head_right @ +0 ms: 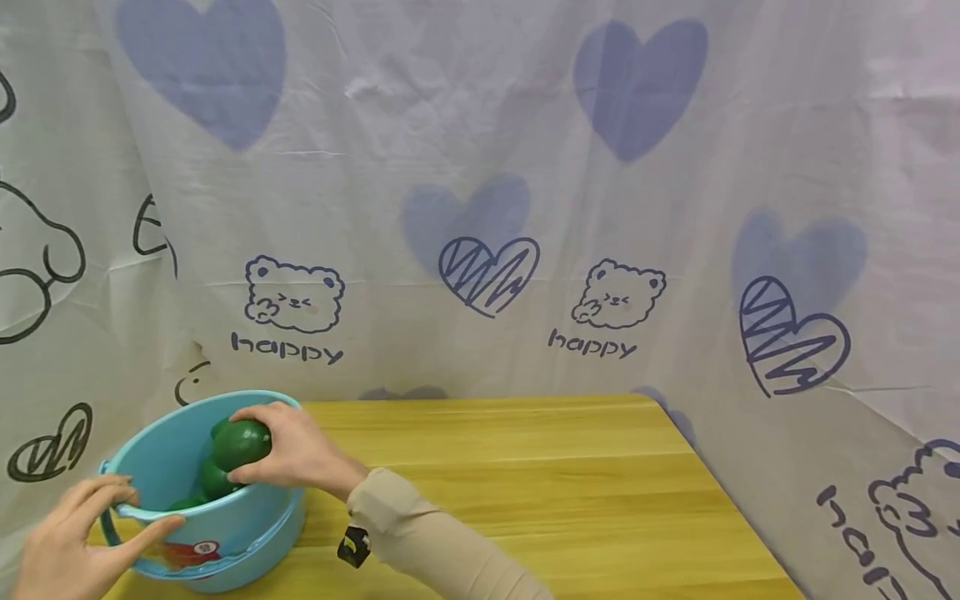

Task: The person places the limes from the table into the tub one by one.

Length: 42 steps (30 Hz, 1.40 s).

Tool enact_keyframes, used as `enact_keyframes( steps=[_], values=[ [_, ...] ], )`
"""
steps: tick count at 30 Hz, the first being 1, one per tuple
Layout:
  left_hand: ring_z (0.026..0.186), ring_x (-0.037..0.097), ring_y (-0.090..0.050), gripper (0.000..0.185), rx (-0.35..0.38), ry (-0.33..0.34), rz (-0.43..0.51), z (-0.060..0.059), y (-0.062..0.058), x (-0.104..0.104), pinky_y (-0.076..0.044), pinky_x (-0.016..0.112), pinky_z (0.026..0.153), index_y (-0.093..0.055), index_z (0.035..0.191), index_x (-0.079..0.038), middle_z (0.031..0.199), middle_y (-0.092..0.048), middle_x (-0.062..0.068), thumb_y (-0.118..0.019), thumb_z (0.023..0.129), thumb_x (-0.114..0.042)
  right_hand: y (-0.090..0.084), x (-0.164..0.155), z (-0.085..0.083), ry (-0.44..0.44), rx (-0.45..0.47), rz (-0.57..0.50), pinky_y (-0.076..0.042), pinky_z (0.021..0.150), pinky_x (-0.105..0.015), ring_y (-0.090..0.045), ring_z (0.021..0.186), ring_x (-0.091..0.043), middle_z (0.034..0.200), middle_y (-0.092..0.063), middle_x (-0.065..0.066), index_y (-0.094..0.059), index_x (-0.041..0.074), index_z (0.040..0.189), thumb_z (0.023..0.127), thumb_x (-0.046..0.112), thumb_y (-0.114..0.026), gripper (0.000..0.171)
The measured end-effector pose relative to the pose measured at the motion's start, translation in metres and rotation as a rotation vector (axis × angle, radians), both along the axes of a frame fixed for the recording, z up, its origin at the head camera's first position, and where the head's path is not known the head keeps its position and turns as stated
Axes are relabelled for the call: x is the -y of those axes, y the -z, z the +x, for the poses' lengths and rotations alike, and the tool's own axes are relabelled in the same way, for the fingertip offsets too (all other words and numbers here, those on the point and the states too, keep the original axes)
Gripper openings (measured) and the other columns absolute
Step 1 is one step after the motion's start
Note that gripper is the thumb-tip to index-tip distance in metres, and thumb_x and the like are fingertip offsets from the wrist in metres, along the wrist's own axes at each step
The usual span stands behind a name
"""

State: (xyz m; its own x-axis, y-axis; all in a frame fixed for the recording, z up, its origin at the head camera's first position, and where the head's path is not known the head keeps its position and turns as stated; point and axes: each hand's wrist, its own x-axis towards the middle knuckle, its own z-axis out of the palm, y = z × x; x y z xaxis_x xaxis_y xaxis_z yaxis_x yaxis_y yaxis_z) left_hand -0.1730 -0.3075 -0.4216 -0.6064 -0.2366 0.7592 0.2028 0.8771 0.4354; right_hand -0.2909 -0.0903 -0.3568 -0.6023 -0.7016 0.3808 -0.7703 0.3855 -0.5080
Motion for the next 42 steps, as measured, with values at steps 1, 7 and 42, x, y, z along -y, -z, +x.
enact_keyframes(
  steps=[1, 7, 42],
  values=[
    [0.094, -0.020, -0.031, 0.059, -0.004, -0.001, 0.003, 0.001, 0.000, 0.000, -0.030, 0.007, 0.072, -0.067, 0.086, -0.006, 0.102, -0.061, 0.011, -0.098, 0.045, -0.034, 0.000, 0.002, 0.001, 0.008, -0.012, 0.009, -0.043, 0.080, -0.010, -0.054, 0.100, 0.002, 0.127, -0.060, 0.008, -0.058, 0.024, 0.131, 0.078, 0.034, -0.082, 0.060],
    [0.094, 0.000, -0.047, 0.061, 0.010, -0.025, 0.001, 0.003, -0.001, -0.001, -0.029, 0.008, 0.072, -0.067, 0.087, -0.004, 0.103, -0.061, 0.012, -0.098, 0.046, -0.036, 0.002, 0.009, 0.004, 0.030, 0.007, 0.000, -0.043, 0.079, -0.010, -0.054, 0.101, 0.002, 0.128, -0.060, 0.009, -0.058, 0.025, 0.132, 0.079, 0.034, -0.082, 0.059],
    [0.110, 0.039, -0.050, 0.022, 0.057, -0.019, 0.089, 0.005, 0.002, -0.011, -0.040, 0.058, 0.090, -0.064, 0.092, -0.001, 0.117, -0.058, 0.020, -0.070, 0.092, -0.022, 0.020, -0.057, -0.019, 0.025, 0.290, -0.332, -0.049, 0.102, -0.031, -0.060, 0.118, -0.012, 0.132, -0.060, -0.001, -0.060, 0.015, 0.132, 0.094, 0.021, -0.068, 0.040]
  ],
)
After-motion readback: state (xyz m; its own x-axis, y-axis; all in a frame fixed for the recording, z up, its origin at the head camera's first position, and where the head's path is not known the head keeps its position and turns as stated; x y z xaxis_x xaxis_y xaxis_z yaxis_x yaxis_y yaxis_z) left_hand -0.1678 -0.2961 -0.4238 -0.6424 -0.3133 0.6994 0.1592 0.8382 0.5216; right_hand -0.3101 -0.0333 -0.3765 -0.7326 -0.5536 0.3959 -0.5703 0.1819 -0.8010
